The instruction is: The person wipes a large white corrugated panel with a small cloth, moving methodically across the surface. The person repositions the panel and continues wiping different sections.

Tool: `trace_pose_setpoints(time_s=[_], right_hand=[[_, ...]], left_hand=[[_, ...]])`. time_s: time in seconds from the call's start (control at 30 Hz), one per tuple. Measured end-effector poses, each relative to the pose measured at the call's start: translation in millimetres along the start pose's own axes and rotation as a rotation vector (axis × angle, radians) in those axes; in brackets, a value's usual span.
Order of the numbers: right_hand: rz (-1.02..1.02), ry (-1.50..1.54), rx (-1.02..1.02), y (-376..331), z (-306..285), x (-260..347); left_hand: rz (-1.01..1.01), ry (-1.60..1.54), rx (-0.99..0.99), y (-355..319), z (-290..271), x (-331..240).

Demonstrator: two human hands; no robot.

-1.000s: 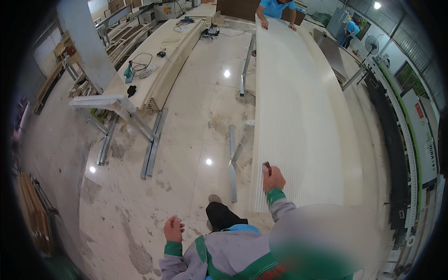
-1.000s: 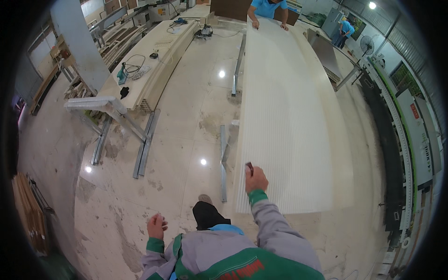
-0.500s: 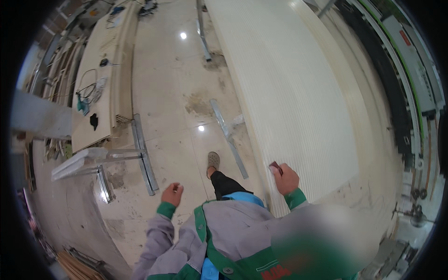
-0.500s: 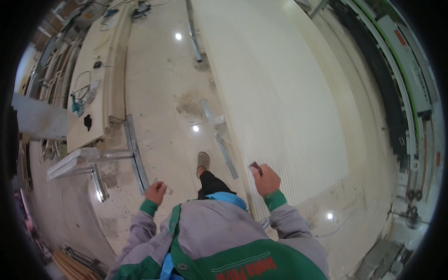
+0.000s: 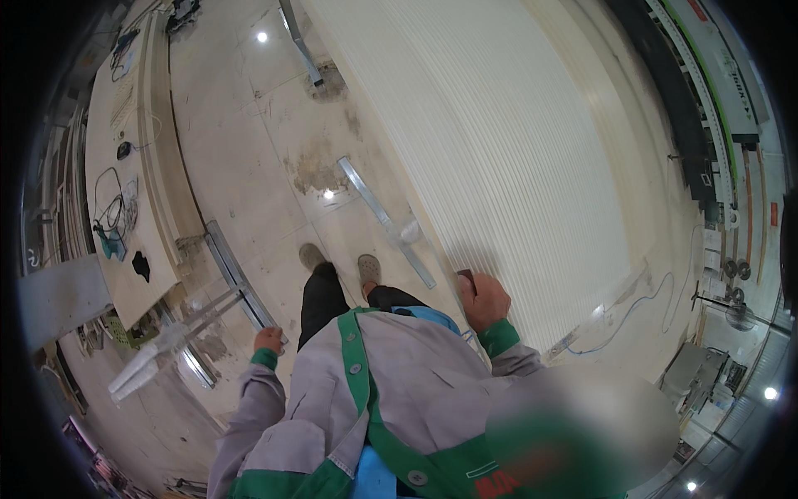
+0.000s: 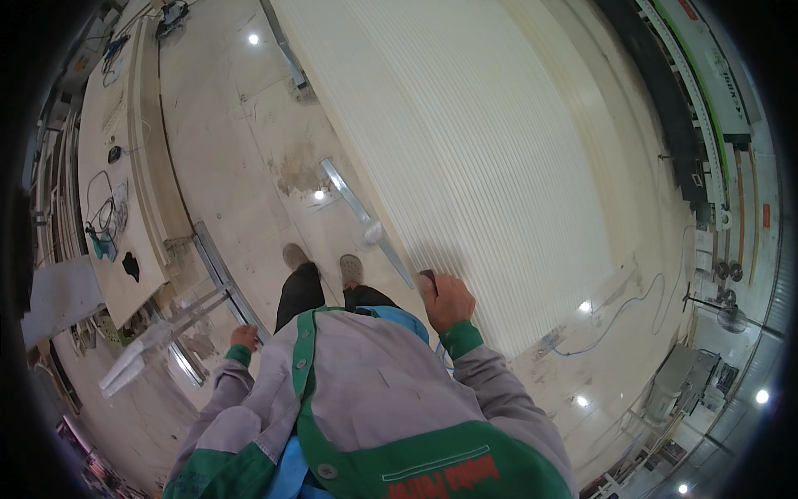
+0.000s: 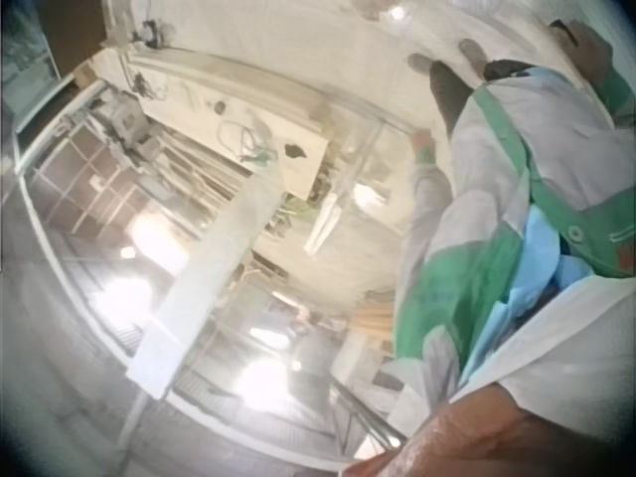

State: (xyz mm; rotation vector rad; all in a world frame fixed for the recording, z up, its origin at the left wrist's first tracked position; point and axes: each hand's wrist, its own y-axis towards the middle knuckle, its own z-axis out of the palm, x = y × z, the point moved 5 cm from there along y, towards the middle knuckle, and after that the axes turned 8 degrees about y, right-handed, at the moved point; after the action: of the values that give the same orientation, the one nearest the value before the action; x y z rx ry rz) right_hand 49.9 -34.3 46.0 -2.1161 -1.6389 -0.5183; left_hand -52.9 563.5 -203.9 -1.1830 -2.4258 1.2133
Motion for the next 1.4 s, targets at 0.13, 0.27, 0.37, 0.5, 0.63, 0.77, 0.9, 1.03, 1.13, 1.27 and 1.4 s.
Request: trace_pose_setpoints(time_s=[0.13, 0.27, 0.37, 0.5, 0.63, 0.77, 0.9, 1.03, 1.13, 1.27, 1.4], right_hand=[[-0.078, -0.028, -0.027, 59, 25, 29], [-0.215, -0.018, -0.083, 165, 53, 81], [-0.211, -0.036, -0.041, 270, 82, 133], [-0.203, -0.06, 0.008, 431, 123, 220], [-0.238, -0.098, -0.008, 587, 161, 308], [-0.248, -0.129, -0.013, 728, 201, 380], [-0.248, -0.148, -0.011, 820, 220, 437], [-0.231, -0.121, 0.02, 799, 212, 429], [-0.271, -0.123, 0.028, 719, 197, 374], [-0.394, -0.04, -0.093, 510, 150, 257], [-0.278, -0.015, -0.08, 275, 86, 134]], left_hand=[[0.234, 0.113, 0.17, 15, -5, -37], [0.176, 0.077, 0.132, 60, -44, -95], [0.077, -0.042, 0.155, 117, -78, -142], [0.017, -0.104, 0.114, 197, -141, -212], [0.036, -0.333, 0.067, 248, -198, -282], [0.083, -0.485, 0.045, 273, -234, -342], [0.284, -0.406, 0.002, 291, -252, -423], [0.467, -0.449, 0.115, 306, -254, -521], [0.412, -0.944, 0.332, 300, -259, -609], [0.341, -1.024, 0.262, 282, -262, -725], [0.282, -0.667, -0.25, 260, -266, -774]])
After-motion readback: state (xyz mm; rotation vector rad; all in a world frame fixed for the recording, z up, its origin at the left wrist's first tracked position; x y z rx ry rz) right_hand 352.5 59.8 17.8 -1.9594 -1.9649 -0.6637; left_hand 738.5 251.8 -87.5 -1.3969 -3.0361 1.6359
